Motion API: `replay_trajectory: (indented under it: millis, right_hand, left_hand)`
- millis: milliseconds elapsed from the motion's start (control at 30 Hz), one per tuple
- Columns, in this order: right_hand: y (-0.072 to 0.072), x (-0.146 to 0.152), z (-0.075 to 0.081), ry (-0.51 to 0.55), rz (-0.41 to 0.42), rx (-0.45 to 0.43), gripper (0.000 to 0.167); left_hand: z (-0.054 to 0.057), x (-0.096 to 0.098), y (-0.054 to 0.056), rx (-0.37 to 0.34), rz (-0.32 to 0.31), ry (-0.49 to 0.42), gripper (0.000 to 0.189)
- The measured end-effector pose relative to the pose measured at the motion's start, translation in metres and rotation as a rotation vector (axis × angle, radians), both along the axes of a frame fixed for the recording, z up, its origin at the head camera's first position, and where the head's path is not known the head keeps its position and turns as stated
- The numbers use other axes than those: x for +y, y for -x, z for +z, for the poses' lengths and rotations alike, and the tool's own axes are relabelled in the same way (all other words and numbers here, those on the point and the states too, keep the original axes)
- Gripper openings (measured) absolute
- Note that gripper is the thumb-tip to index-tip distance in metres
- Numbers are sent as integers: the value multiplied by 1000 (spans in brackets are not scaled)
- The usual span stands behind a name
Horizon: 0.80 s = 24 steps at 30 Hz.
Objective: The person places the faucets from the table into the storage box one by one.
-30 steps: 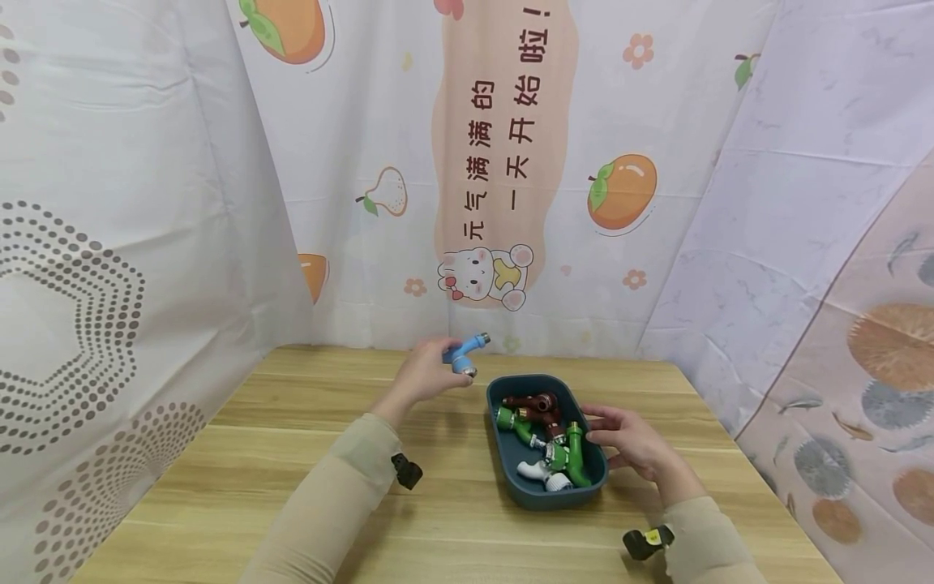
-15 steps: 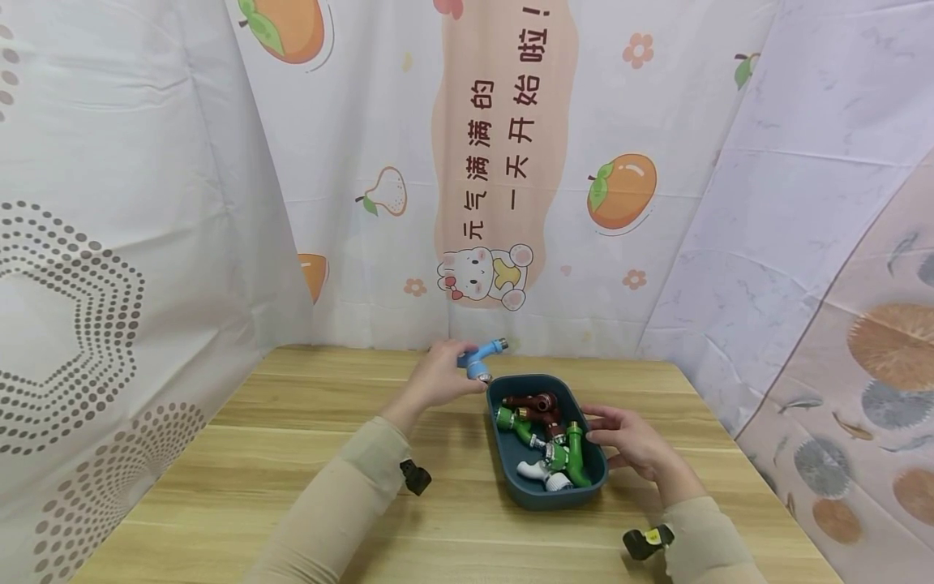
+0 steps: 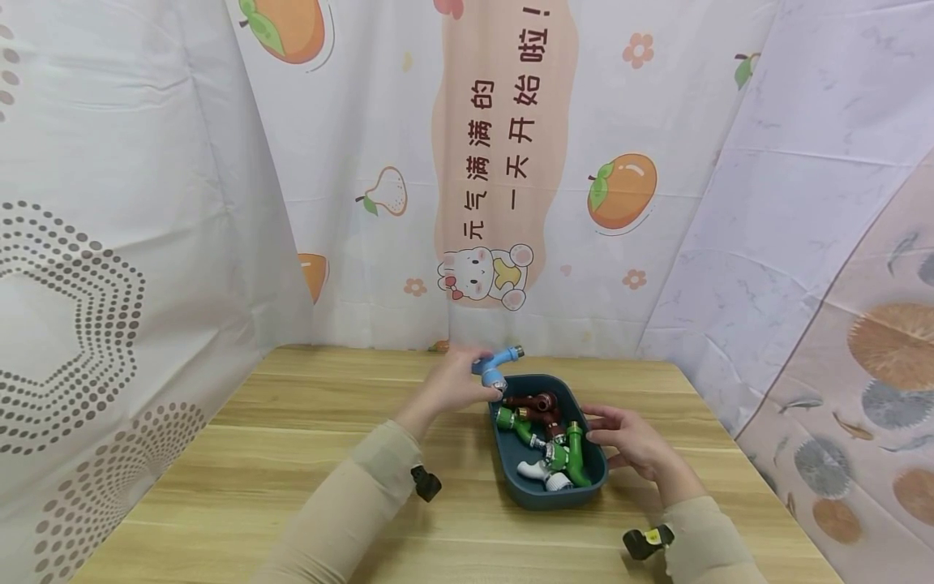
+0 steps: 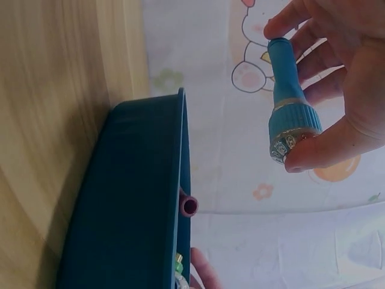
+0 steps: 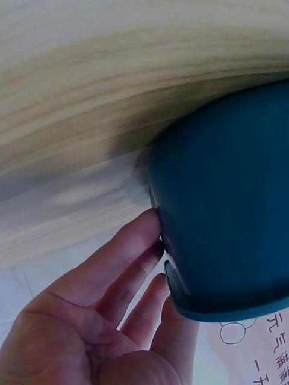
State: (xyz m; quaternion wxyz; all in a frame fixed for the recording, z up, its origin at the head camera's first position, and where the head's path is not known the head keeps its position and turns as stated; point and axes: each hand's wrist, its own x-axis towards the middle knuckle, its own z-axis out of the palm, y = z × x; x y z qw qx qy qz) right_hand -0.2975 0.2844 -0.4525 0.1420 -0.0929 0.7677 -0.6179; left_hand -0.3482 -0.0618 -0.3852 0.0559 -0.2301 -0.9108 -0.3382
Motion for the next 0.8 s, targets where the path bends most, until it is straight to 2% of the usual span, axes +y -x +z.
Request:
replay_trajectory:
  millis: [200, 533, 800]
  right_hand:
    - [0, 0, 0, 3, -2, -2, 64]
    - [-1, -1, -1, -6, -5, -12, 63]
    - [0, -1, 0, -9, -9, 0, 61]
  left_hand:
    - [-3, 8, -2, -6, -22, 18, 68]
    - [-16, 20, -3, -1, -65, 30, 68]
    - [-21, 31, -6, -5, -96, 47, 67]
